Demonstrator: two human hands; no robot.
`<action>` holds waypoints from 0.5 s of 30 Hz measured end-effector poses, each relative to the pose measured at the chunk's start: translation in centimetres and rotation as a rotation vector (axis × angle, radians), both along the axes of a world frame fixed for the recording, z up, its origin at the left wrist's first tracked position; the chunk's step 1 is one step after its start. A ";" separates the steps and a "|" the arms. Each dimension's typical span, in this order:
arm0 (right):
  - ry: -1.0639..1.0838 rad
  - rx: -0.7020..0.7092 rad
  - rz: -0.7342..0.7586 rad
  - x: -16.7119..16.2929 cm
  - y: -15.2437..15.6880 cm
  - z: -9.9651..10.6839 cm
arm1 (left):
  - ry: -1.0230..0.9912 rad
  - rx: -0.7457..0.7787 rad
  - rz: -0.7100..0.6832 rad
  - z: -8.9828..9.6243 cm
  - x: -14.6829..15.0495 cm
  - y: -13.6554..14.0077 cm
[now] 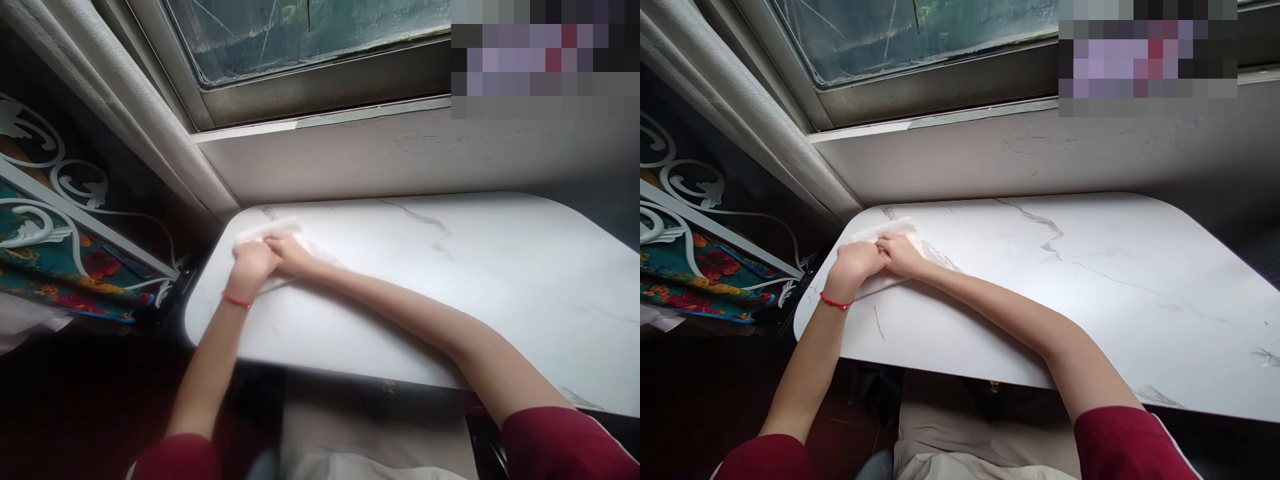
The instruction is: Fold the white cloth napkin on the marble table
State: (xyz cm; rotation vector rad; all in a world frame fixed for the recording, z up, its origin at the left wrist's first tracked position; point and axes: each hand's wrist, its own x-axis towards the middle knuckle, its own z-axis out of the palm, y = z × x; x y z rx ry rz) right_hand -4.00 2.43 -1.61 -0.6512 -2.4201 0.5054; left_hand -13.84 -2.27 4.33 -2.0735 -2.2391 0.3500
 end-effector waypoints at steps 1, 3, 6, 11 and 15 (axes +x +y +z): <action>0.009 0.010 0.043 -0.3 -1.1 -0.1 | 0.007 0.035 0.003 -0.2 -0.6 -1.4; 0.005 0.049 0.118 -0.9 -3.5 -0.3 | 0.032 0.075 0.029 -1.1 -1.6 -4.8; -0.040 0.158 0.234 -1.6 -6.7 -0.9 | 0.116 0.129 0.059 -2.8 -2.5 -10.2; -0.144 0.314 0.296 -3.3 -8.1 -1.2 | 0.315 0.176 0.195 -4.0 -2.9 -12.5; -0.242 0.311 0.246 -5.4 -4.8 -0.6 | 0.268 0.029 0.308 -2.8 -3.9 -7.5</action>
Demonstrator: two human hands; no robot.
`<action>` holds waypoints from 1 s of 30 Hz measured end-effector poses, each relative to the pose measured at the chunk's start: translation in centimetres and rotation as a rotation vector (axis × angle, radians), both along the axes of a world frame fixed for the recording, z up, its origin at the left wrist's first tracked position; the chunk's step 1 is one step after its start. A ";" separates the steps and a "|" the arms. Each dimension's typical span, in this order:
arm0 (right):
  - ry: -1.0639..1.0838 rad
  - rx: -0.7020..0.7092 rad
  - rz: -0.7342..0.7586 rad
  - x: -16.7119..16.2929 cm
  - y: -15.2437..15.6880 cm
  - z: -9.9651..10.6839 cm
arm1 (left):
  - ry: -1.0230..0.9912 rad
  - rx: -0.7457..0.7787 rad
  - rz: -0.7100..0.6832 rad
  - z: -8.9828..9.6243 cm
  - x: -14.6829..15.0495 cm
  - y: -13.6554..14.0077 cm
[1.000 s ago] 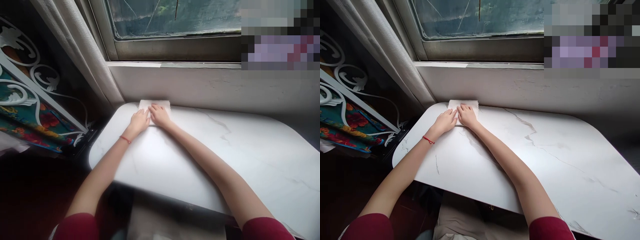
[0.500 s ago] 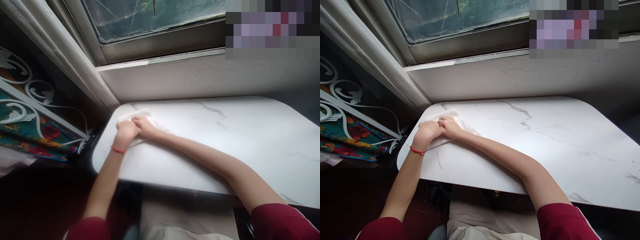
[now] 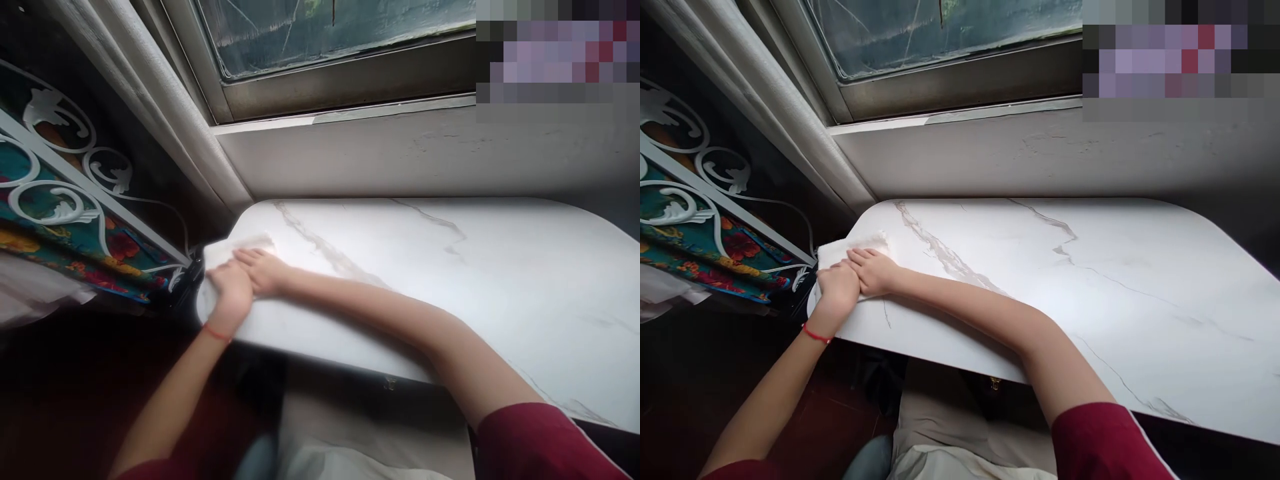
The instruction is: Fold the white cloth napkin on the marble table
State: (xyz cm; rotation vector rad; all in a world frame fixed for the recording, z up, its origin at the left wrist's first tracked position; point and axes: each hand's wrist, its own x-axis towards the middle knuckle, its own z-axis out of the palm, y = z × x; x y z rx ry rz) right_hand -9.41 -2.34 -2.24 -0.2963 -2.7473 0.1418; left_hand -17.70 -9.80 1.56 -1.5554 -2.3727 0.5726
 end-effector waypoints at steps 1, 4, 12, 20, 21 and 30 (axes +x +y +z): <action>-0.015 -0.001 -0.033 -0.3 1.3 0.2 | -0.020 -0.005 -0.002 0.4 -0.3 1.6; 0.000 -0.013 -0.182 -0.2 5.5 0.6 | -0.042 0.036 -0.176 1.2 -0.6 6.0; -0.009 0.011 -0.408 4.2 11.4 0.7 | -0.002 0.043 -0.422 1.3 1.9 12.5; -0.032 0.086 -0.341 10.5 7.0 0.0 | 0.007 0.009 -0.478 0.6 7.7 8.3; -0.043 0.093 -0.323 11.5 5.5 -0.2 | 0.011 0.011 -0.476 0.3 8.6 6.5; -0.088 0.227 -0.361 18.5 -10.0 -1.0 | -0.221 0.089 -0.594 -4.6 13.2 -8.1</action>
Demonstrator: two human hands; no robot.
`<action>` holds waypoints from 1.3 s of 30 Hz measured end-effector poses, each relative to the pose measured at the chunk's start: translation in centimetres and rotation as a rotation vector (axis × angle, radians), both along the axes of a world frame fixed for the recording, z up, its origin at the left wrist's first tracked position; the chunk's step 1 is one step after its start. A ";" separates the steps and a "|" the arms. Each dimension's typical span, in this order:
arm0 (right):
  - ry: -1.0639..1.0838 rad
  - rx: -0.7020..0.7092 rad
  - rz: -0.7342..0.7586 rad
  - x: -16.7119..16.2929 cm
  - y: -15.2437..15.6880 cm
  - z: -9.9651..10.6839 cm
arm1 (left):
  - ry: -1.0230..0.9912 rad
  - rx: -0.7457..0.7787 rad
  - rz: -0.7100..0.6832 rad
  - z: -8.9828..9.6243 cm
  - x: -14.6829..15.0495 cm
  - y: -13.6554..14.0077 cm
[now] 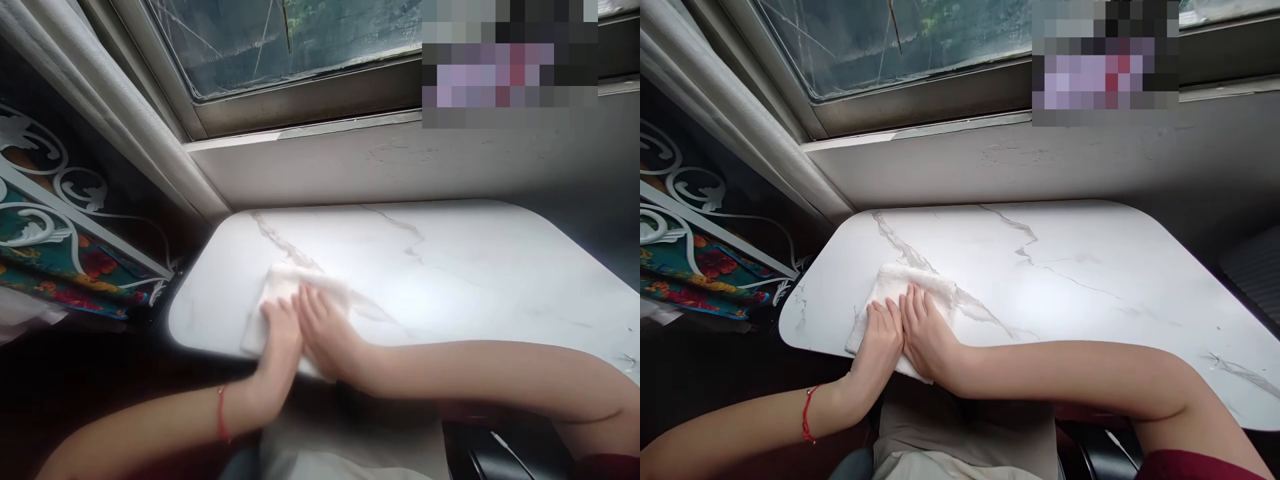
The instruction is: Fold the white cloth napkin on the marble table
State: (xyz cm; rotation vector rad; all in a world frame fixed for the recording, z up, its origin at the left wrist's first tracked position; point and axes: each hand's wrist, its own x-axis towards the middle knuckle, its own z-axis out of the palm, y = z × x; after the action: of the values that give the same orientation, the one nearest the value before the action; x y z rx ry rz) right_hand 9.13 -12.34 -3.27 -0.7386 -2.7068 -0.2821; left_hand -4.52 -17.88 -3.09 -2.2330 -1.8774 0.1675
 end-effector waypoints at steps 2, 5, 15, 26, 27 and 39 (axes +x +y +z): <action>-0.015 -0.009 -0.024 0.1 0.0 0.1 | -0.016 0.006 0.017 -0.3 0.3 0.6; -0.014 -0.083 -0.119 -0.2 2.8 0.3 | 0.014 0.038 0.055 0.6 1.3 4.2; -0.026 -0.077 -0.154 3.2 16.3 0.9 | 0.008 0.158 0.083 3.1 5.6 17.6; 0.121 -0.115 -0.108 6.6 22.3 -0.2 | -0.339 0.164 -0.255 1.0 3.4 24.6; 0.130 -0.114 -0.109 6.6 22.3 -0.3 | -0.349 0.156 -0.245 0.8 3.3 24.7; 0.148 -0.149 -0.083 4.8 19.8 -0.5 | -0.167 -0.182 -0.124 4.7 3.0 22.6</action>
State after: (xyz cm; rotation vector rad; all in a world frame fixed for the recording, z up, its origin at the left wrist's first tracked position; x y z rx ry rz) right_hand 13.92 7.47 -3.74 -0.8791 -2.5809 -0.0417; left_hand -1.54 4.74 1.63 -2.5501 -1.8645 0.1407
